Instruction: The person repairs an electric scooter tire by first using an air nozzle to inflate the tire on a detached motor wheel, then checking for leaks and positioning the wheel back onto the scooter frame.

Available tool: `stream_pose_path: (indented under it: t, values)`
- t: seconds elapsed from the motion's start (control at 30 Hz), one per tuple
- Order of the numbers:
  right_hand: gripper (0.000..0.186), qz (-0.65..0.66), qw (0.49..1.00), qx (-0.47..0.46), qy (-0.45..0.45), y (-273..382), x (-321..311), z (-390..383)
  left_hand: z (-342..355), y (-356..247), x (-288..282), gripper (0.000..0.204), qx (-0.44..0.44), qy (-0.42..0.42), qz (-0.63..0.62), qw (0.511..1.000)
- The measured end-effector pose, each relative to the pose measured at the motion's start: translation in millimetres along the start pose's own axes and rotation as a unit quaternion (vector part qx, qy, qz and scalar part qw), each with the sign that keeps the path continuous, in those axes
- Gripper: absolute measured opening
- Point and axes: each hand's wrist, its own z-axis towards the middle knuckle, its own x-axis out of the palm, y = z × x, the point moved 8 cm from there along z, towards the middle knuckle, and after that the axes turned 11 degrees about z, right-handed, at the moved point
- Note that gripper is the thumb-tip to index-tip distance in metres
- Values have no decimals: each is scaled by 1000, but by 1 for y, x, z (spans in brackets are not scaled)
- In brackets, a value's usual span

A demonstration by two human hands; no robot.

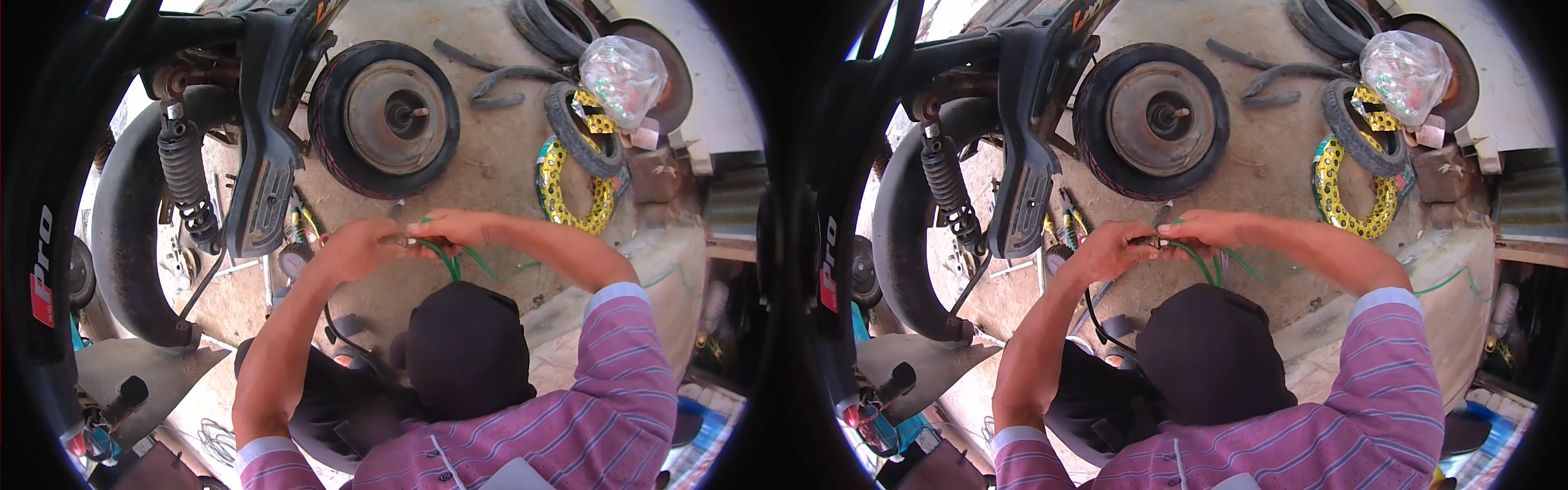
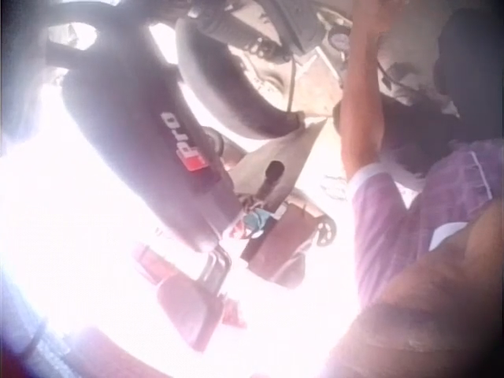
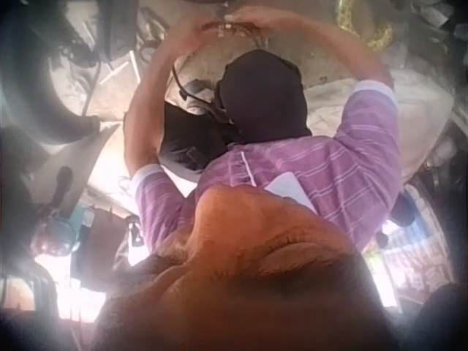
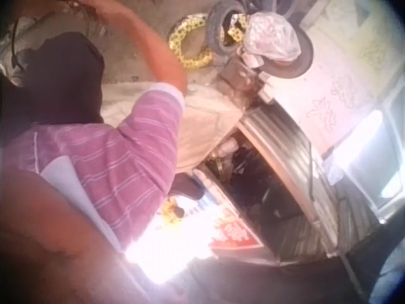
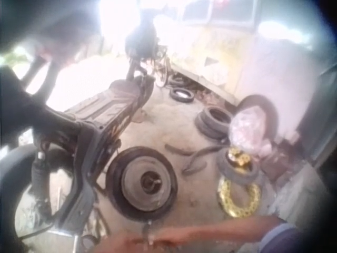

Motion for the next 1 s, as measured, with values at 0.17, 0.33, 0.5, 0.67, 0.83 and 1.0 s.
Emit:
stream_pose_path:
  t: [0.17,0.33,0.5,0.67,0.83,1.0]
  values:
    - [46,48,996,73,28,-24,1,-1,0,-14,5,28,51,-12,86,995]
    - [42,-59,998,24,-10,-19,-1,3,4,-5,13,31,38,32,74,996]
    - [41,-659,707,-227,-117,31,24,-3,9,11,16,30,3,69,67,995]
    - [44,-377,921,-84,-41,22,-1,4,4,2,9,25,2,16,86,996]
    - [44,57,987,137,61,-24,-3,-2,8,-10,13,23,59,1,105,993]
    - [42,-209,978,13,-12,2,-10,5,12,-2,14,28,65,0,99,993]
